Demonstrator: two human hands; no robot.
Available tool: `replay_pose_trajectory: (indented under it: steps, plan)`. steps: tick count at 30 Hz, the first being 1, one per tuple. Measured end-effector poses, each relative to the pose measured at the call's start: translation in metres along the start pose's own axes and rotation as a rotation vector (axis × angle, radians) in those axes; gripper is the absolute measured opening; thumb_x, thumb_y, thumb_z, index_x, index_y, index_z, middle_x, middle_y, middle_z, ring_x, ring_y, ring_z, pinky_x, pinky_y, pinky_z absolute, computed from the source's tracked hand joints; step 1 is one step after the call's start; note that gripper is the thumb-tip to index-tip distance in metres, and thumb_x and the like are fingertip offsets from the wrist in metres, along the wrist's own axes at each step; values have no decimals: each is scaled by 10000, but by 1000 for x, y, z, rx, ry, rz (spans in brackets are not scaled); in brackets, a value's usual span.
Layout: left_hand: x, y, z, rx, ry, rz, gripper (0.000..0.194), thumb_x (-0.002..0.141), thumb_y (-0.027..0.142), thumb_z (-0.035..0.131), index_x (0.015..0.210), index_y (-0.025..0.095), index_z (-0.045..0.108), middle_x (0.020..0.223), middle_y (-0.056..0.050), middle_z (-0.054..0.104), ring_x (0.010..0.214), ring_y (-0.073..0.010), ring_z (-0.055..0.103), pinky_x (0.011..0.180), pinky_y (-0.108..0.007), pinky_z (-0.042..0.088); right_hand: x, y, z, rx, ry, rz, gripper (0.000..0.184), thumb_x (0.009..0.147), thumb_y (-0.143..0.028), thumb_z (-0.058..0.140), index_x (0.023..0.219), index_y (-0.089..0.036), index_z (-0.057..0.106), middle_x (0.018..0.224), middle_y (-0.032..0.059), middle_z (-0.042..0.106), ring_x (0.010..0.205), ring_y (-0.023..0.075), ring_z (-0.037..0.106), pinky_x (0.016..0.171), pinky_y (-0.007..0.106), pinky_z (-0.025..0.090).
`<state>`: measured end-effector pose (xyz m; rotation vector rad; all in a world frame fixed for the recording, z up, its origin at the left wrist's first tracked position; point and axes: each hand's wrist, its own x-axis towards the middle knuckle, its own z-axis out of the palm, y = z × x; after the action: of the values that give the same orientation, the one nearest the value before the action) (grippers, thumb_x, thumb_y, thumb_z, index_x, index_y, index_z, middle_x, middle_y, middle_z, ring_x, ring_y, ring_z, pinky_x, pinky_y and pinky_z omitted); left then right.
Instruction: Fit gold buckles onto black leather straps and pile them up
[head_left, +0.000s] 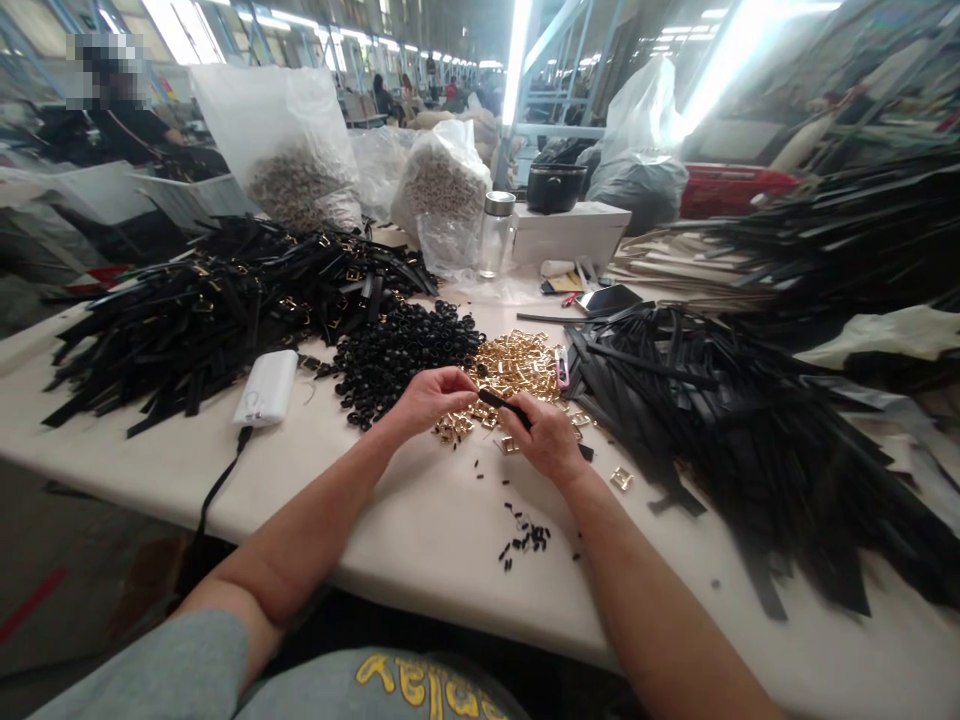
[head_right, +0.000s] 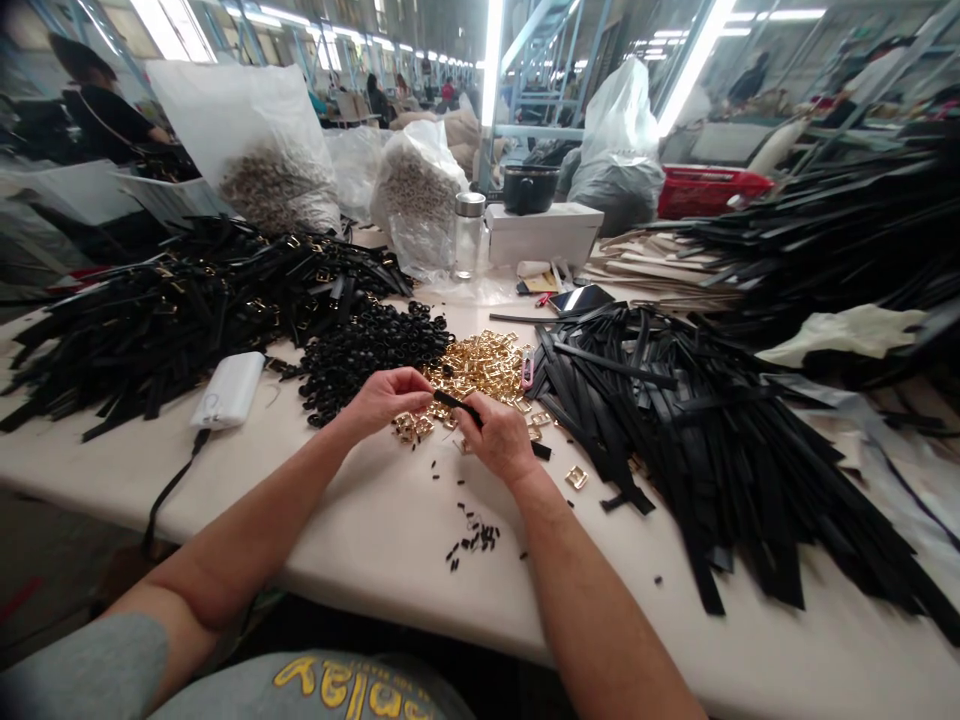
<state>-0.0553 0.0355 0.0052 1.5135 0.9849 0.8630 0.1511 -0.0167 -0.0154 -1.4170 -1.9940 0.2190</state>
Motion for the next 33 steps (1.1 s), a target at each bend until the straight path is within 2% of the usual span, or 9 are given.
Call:
replay_pose_trajectory:
  steps: [4,7,12,15,21,24,26,29,33]
  plan:
    - [-5,5,-18,356,41,47,138,735,285,663,755,148,667,661,12,623,579,-88,497,559,-214,370,2,8,0,55,105,80,240,904,-346,460,753,-199,575,633,3,569,553,136,494,570,245,352]
    - [-12,8,-21,538,-67,39,117,758,268,628,729,160,664,633,21,609,572,-94,493,560,-217,353,2,12,1,84,111,113,220,886,-348,486,743,-204,570,621,-6,555,544,131,483,554,239,349]
    - [-18,7,-8,824,-216,131,108,704,252,677,787,183,665,719,9,628,646,-127,525,587,-234,350,2,11,4,82,79,121,226,878,-354,496,723,-206,564,609,-7,552,533,132,465,553,248,348]
    - [-18,4,3,981,-204,227,109,709,219,663,814,192,668,795,-16,644,726,-156,542,642,-254,376,2,10,5,74,73,114,218,878,-349,497,737,-204,578,632,2,573,559,140,492,570,252,359]
    - [-16,4,22,1107,-156,292,129,790,189,571,744,173,690,828,-63,669,819,-187,579,753,-292,426,3,8,6,54,66,96,208,870,-350,512,775,-203,625,667,15,623,581,146,518,595,258,373]
    - [-12,1,21,1028,-130,273,181,811,184,558,691,162,692,776,-63,675,771,-176,584,742,-294,431,3,7,5,58,66,96,202,866,-344,517,779,-201,631,679,20,633,593,148,528,600,258,375]
    - [-9,-3,18,856,-80,214,174,813,206,578,696,160,698,736,-50,673,715,-159,581,698,-281,433,2,7,5,67,71,88,204,869,-341,517,769,-199,624,678,18,628,595,145,528,599,255,373]
    - [-6,-7,13,413,2,58,166,799,298,627,799,155,711,689,-23,661,611,-125,565,606,-253,436,1,9,6,116,76,94,214,880,-351,518,766,-195,612,657,5,606,574,134,512,580,246,369]
    - [-6,-4,16,-160,40,-124,336,691,343,748,952,143,678,674,5,643,532,-84,546,553,-227,453,1,9,5,197,95,120,208,884,-345,520,773,-194,609,635,-10,583,555,124,490,561,240,366]
